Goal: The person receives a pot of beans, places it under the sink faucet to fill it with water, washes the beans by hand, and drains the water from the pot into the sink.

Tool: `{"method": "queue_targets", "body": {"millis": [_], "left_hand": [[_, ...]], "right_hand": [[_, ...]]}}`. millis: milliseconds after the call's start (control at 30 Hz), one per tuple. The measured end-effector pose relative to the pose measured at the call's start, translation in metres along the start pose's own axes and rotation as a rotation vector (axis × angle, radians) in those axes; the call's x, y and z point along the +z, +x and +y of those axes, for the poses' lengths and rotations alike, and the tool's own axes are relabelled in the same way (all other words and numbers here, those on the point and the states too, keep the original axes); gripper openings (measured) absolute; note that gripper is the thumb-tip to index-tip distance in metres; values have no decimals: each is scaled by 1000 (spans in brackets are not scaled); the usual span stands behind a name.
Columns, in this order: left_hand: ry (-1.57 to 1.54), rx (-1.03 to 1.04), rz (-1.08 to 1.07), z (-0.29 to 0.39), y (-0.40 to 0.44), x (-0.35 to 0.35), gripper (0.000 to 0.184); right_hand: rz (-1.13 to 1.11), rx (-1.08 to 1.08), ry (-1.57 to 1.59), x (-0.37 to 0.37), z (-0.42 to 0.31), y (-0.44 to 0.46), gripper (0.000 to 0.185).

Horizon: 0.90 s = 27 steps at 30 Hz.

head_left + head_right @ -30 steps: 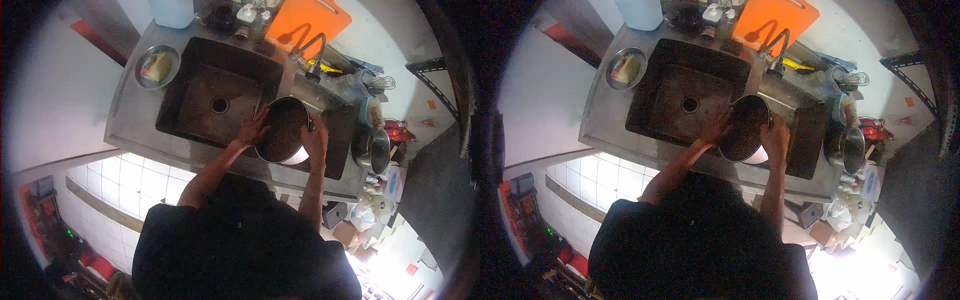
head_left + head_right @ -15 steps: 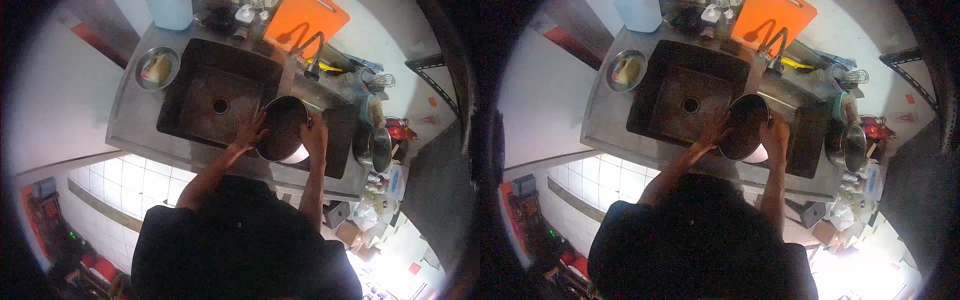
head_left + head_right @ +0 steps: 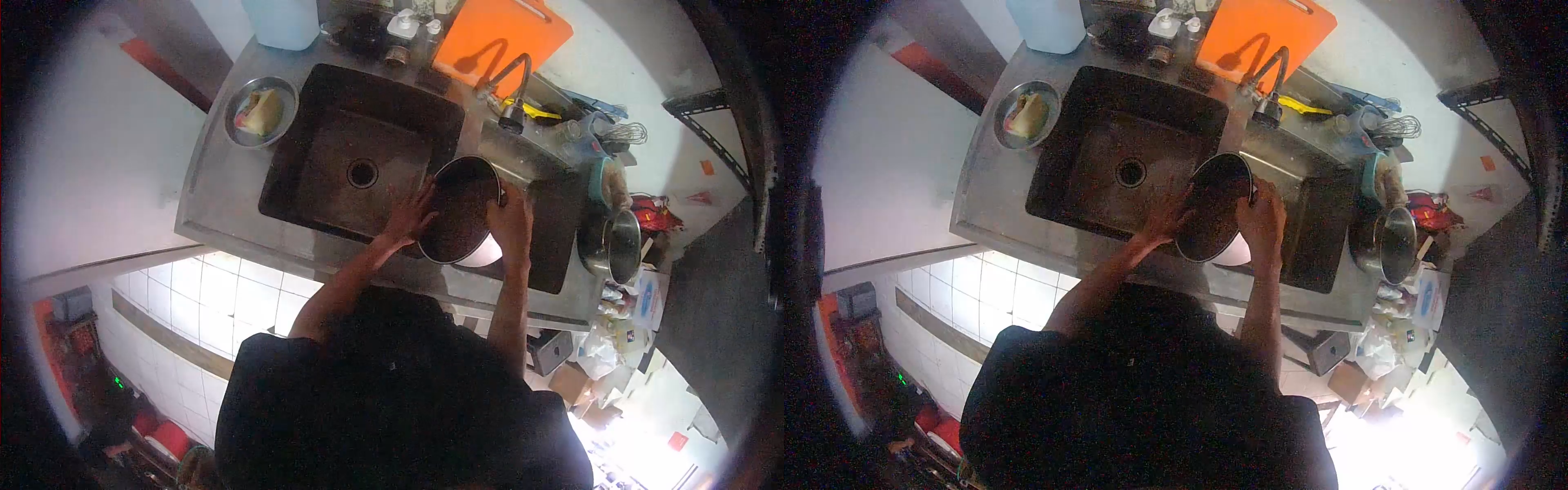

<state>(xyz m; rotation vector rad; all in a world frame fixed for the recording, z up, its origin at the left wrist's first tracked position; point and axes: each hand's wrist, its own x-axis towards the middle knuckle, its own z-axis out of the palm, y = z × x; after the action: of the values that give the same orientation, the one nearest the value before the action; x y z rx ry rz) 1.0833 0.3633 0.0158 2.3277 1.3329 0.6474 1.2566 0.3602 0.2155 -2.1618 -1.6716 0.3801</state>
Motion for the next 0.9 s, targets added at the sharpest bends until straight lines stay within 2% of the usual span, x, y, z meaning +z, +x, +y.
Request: {"method": "queue_targets", "body": {"millis": [67, 100, 167, 233, 333, 433, 500, 600, 733, 767, 833, 900], "left_hand": [[34, -1, 17, 4, 0, -7, 68], [-238, -50, -52, 2, -1, -5, 67], [-511, -100, -121, -1, -1, 0, 67], [-62, 26, -3, -3, 1, 10, 66], [7, -34, -50, -2, -3, 17, 67], [16, 23, -67, -8, -5, 18, 69], [-53, 24, -25, -6, -4, 15, 70], [-139, 8, -1, 6, 5, 7, 70], [-128, 17, -57, 21, 11, 2, 71], [-129, 23, -60, 21, 13, 1, 71], [-38, 33, -160, 20, 14, 2, 73], [-55, 32, -115, 16, 10, 5, 73]], "right_hand": [[3, 25, 4, 0, 3, -1, 42], [6, 50, 8, 0, 3, -2, 43], [7, 41, 29, -3, 4, -2, 43], [10, 37, 49, -4, 7, -3, 43], [61, -51, 30, 0, 11, -2, 42], [35, -13, 6, -6, 2, -1, 41], [-74, 81, 36, -18, -6, -2, 41], [57, 51, 139, -13, 32, -8, 38], [0, 14, 214, -21, 83, -11, 40], [48, -42, 263, -19, 91, -14, 40], [48, 12, 254, -22, 82, -19, 40], [42, 61, 253, -22, 67, -20, 40]]}}
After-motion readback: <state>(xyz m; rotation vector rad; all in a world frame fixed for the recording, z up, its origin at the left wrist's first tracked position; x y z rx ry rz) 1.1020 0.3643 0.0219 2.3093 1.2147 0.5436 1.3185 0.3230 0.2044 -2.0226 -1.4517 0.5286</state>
